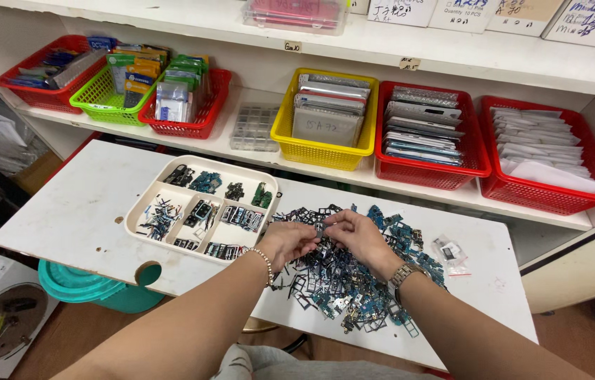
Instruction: The person sorts small electronic components from a large pile on a white table into a compartmentalized tray. They pick up individual pieces, separate them, and place them into specific sections of the tray.
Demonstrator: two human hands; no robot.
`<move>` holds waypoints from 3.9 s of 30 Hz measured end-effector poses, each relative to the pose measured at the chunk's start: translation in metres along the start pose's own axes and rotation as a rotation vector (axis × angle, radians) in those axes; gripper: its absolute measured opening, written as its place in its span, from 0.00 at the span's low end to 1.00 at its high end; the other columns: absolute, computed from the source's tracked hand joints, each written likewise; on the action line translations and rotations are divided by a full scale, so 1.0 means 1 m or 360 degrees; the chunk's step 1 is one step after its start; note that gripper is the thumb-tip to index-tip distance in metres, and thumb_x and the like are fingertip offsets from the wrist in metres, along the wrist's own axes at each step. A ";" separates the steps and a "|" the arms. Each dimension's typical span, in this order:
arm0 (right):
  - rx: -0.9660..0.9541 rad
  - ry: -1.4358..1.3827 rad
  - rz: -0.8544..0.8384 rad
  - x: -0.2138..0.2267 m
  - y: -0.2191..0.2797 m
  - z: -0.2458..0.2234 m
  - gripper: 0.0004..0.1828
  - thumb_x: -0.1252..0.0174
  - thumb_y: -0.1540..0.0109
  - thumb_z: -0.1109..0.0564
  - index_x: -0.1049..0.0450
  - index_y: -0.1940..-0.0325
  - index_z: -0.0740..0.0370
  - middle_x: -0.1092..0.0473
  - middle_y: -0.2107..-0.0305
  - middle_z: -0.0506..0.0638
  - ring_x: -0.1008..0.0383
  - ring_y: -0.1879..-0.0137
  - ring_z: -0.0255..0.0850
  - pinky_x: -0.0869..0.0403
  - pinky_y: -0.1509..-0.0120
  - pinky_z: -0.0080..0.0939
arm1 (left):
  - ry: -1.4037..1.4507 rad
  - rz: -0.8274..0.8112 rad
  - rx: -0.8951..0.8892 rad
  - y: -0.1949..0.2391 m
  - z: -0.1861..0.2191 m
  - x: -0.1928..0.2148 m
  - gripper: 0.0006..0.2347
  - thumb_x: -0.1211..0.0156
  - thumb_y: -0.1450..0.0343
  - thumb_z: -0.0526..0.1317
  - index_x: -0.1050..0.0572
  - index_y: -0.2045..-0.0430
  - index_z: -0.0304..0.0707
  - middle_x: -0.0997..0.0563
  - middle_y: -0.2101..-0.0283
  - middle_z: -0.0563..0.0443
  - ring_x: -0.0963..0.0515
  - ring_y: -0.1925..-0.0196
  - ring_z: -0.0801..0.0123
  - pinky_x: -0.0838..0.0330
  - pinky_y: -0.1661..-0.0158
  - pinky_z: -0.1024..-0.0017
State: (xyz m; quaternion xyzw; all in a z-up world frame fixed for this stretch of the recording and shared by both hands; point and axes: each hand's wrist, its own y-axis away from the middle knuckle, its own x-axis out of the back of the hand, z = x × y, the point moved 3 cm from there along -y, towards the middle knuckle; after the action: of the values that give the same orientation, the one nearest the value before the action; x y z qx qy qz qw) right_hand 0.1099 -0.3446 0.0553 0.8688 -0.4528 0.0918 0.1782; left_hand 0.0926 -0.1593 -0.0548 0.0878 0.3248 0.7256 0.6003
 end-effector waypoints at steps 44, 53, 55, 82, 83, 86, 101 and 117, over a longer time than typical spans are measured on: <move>0.0679 0.1035 -0.0523 -0.205 -0.102 -0.086 0.17 0.32 0.48 0.61 0.28 0.57 0.63 0.23 0.73 0.53 0.21 0.64 0.45 0.23 0.56 0.43 | -0.1266 0.1021 -0.0272 0.103 0.046 0.191 0.09 0.37 0.34 0.43 0.14 0.70 0.41 0.14 0.65 0.41 0.14 0.59 0.56 0.22 0.52 0.63; 0.0588 0.0852 -0.0231 -0.208 -0.097 -0.088 0.11 0.32 0.45 0.58 0.25 0.64 0.65 0.24 0.73 0.54 0.20 0.65 0.45 0.23 0.57 0.42 | -0.1201 0.1042 -0.0338 0.098 0.058 0.185 0.08 0.39 0.35 0.41 0.14 0.71 0.41 0.14 0.66 0.40 0.13 0.59 0.55 0.21 0.52 0.64; 0.0510 0.0723 -0.0141 -0.197 -0.096 -0.084 0.10 0.34 0.44 0.59 0.25 0.63 0.65 0.23 0.73 0.53 0.20 0.67 0.43 0.22 0.59 0.40 | -0.1199 0.1092 -0.0378 0.093 0.060 0.176 0.08 0.38 0.35 0.41 0.14 0.71 0.43 0.14 0.65 0.42 0.14 0.59 0.55 0.22 0.52 0.63; 0.0057 0.1202 -0.0017 -0.024 0.009 -0.008 0.19 0.31 0.44 0.55 0.25 0.51 0.56 0.30 0.55 0.51 0.29 0.42 0.44 0.30 0.36 0.44 | -0.0894 0.0368 -0.0259 0.040 0.013 0.002 0.04 0.35 0.33 0.33 0.16 0.70 0.35 0.15 0.73 0.46 0.18 0.78 0.67 0.21 0.74 0.72; 0.0059 0.1201 -0.0020 -0.023 0.009 -0.009 0.18 0.31 0.44 0.55 0.25 0.52 0.56 0.30 0.55 0.52 0.29 0.43 0.45 0.29 0.36 0.44 | -0.0856 0.0350 -0.0251 0.038 0.012 0.002 0.03 0.35 0.33 0.33 0.16 0.70 0.35 0.15 0.72 0.46 0.18 0.78 0.68 0.20 0.73 0.72; 0.0142 0.1165 -0.0003 -0.020 0.008 -0.010 0.15 0.30 0.45 0.57 0.23 0.56 0.58 0.29 0.57 0.53 0.29 0.44 0.46 0.29 0.37 0.44 | -0.0829 0.0358 -0.0230 0.035 0.006 -0.003 0.04 0.34 0.35 0.33 0.15 0.71 0.35 0.14 0.72 0.46 0.18 0.78 0.68 0.20 0.74 0.72; 0.0268 0.1024 0.0200 -0.009 0.003 0.017 0.08 0.35 0.40 0.57 0.20 0.57 0.60 0.25 0.63 0.51 0.25 0.56 0.42 0.26 0.49 0.42 | -0.0505 0.0492 -0.0020 0.014 -0.010 -0.001 0.05 0.27 0.38 0.35 0.18 0.78 0.32 0.17 0.74 0.50 0.24 0.76 0.72 0.32 0.74 0.73; 0.0023 0.0119 -0.0020 -0.092 -0.057 -0.010 0.10 0.36 0.41 0.60 0.22 0.55 0.62 0.22 0.70 0.48 0.24 0.66 0.33 0.24 0.60 0.33 | -0.0327 0.0878 -0.0409 0.072 0.030 0.091 0.07 0.35 0.34 0.36 0.17 0.74 0.26 0.16 0.75 0.46 0.19 0.78 0.69 0.23 0.75 0.72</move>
State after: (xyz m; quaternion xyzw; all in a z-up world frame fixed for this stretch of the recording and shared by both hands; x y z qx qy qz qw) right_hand 0.1037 -0.2417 0.0221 0.8689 -0.4396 0.1263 0.1894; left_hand 0.0253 -0.0690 -0.0135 0.1688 0.1322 0.8834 0.4166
